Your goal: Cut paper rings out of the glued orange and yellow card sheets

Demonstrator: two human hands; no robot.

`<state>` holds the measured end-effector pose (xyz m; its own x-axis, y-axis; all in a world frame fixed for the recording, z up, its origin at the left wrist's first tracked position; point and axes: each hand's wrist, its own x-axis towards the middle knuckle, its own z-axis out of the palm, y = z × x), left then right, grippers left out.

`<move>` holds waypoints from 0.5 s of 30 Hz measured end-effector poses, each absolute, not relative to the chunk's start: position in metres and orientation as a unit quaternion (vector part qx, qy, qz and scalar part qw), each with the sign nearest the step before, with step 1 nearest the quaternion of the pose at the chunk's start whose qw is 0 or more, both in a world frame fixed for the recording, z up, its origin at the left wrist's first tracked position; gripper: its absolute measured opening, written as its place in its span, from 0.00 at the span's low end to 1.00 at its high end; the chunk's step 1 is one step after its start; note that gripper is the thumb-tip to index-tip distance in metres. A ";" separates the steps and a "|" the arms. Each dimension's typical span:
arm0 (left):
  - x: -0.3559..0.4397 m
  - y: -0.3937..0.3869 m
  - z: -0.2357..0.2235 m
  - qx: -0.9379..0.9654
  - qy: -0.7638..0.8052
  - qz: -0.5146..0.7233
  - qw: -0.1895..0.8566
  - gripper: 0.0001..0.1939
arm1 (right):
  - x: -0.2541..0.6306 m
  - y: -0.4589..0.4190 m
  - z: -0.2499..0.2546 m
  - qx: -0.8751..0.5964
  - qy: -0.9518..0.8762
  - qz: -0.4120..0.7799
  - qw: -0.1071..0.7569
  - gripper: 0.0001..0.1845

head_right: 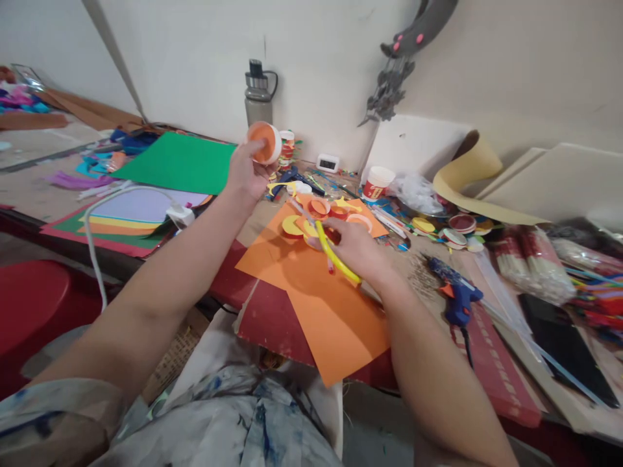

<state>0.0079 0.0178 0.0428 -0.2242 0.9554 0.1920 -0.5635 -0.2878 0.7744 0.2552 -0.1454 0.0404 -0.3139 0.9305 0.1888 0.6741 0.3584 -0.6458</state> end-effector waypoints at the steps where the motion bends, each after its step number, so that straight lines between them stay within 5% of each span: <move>1: 0.005 0.021 0.042 0.347 0.295 0.724 0.518 0.17 | 0.252 -0.150 0.043 -0.502 -0.798 0.225 0.246 0.18; 4: 0.005 0.023 0.038 0.358 0.309 0.707 0.525 0.15 | 0.240 -0.163 0.044 -0.471 -0.840 0.217 0.160 0.09; 10: 0.019 0.011 0.034 0.370 0.325 0.687 0.535 0.11 | 0.233 -0.187 0.041 -0.437 -0.878 0.189 0.045 0.21; 13: 0.024 0.011 0.029 0.378 0.330 0.670 0.547 0.13 | 0.237 -0.187 0.041 -0.437 -0.878 0.178 0.075 0.14; 15: 0.026 0.012 0.023 0.385 0.339 0.651 0.559 0.15 | 0.241 -0.177 0.034 -0.479 -0.845 0.167 0.170 0.09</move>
<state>0.0264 0.0121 0.0233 -0.0786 0.9893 0.1225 -0.4669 -0.1451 0.8723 0.2409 -0.1766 0.0344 -0.4831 0.8665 0.1261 0.7530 0.4846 -0.4452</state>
